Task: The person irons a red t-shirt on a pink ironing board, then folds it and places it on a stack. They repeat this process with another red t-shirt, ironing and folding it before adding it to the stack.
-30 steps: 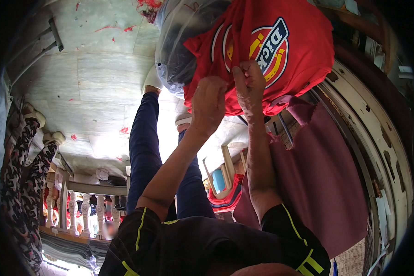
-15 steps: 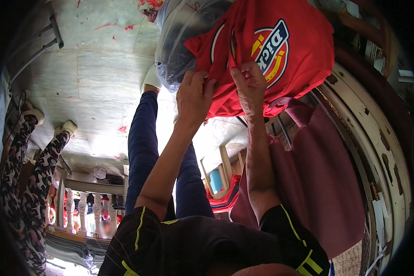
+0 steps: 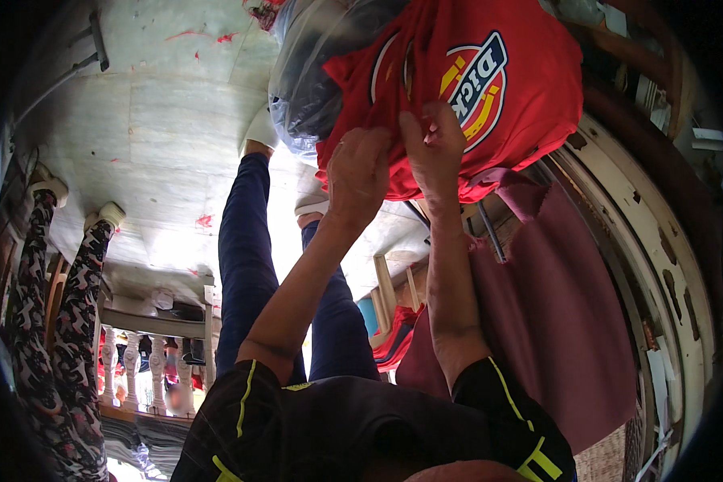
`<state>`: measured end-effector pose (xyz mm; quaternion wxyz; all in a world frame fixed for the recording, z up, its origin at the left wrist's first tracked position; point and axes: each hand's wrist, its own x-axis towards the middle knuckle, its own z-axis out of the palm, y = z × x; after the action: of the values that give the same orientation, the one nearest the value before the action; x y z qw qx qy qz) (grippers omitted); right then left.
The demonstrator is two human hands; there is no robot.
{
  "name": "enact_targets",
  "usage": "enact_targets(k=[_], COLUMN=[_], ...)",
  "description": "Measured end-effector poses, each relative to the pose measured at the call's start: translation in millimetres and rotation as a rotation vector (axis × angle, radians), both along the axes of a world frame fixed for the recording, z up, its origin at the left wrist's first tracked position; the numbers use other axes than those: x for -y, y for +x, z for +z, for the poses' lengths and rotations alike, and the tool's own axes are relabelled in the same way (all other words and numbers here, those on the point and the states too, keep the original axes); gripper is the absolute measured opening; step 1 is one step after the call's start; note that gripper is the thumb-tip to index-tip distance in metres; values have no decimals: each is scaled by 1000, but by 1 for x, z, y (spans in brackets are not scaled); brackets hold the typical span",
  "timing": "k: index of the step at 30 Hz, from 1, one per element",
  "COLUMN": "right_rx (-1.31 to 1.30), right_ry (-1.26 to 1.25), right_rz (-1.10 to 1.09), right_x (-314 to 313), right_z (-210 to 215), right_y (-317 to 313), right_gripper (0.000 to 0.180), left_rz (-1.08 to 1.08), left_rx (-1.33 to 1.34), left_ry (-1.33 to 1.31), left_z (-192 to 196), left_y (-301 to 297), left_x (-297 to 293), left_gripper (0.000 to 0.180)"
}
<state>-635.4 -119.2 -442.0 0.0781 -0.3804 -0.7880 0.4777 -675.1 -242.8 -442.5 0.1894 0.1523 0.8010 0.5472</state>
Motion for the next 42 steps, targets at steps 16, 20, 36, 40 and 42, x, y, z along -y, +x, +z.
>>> enact_targets(k=[16, 20, 36, 40, 42], right_rx=[-75, -124, 199, 13, -84], right_ry=[-329, -351, 186, 180, 4], right_rz=[-148, -137, 86, 105, 43], right_x=[-11, -13, 0, -14, -14], right_z=[-10, -18, 9, -18, -22], right_y=[10, 13, -13, 8, 12], right_gripper=[20, 21, 47, 45, 42], left_rz=[17, -75, 10, -56, 83], left_rx=[84, 114, 131, 94, -222], left_ry=[-202, -252, -26, -30, -173], left_z=[-10, -13, 7, 1, -10], left_y=[-21, -23, 16, 0, -16], left_x=[6, 7, 1, 9, 11], left_gripper=[20, 23, 14, 18, 21])
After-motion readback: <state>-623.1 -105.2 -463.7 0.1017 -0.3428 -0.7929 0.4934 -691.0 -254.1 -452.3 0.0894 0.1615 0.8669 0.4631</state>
